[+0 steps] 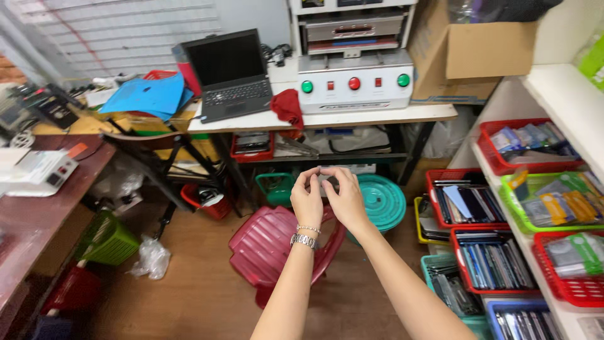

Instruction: The person organizes small electronic parts and tools in a workshop. They open and close plastic containers, place them on shelves, and handle various items on a cluttered workbench.

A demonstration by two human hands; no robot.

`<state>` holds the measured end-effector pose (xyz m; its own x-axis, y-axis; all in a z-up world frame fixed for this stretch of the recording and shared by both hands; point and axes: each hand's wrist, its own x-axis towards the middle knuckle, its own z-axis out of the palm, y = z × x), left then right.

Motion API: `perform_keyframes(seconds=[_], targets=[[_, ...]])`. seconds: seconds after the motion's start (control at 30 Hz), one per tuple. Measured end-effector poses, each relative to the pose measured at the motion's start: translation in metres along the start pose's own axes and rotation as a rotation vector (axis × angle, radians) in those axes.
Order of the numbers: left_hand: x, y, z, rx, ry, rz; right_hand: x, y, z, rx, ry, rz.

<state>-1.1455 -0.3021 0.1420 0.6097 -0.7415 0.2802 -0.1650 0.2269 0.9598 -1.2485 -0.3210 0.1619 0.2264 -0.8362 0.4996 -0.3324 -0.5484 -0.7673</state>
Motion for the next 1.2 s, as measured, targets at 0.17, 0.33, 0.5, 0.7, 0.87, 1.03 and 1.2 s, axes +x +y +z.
perform_keyframes(seconds=[0.17,0.33,0.5,0.7,0.87,1.03,1.2], targets=[[-0.003,0.007,-0.115,0.090,0.127,0.004,-0.032,-0.062,0.083,0.083,-0.112,-0.029],[-0.007,0.014,-0.215,0.050,0.237,-0.094,-0.058,-0.120,0.158,0.150,-0.222,-0.043],[-0.005,0.016,-0.299,0.123,0.410,-0.051,-0.073,-0.168,0.222,0.234,-0.368,-0.090],[-0.002,0.015,-0.371,0.196,0.618,-0.029,-0.079,-0.198,0.285,0.317,-0.550,-0.186],[0.018,0.015,-0.412,0.210,0.741,0.001,-0.063,-0.225,0.335,0.422,-0.629,-0.259],[0.020,0.011,-0.445,0.222,0.860,-0.029,-0.063,-0.247,0.373,0.424,-0.745,-0.297],[0.019,0.010,-0.492,0.204,0.946,-0.026,-0.075,-0.274,0.416,0.479,-0.819,-0.335]])
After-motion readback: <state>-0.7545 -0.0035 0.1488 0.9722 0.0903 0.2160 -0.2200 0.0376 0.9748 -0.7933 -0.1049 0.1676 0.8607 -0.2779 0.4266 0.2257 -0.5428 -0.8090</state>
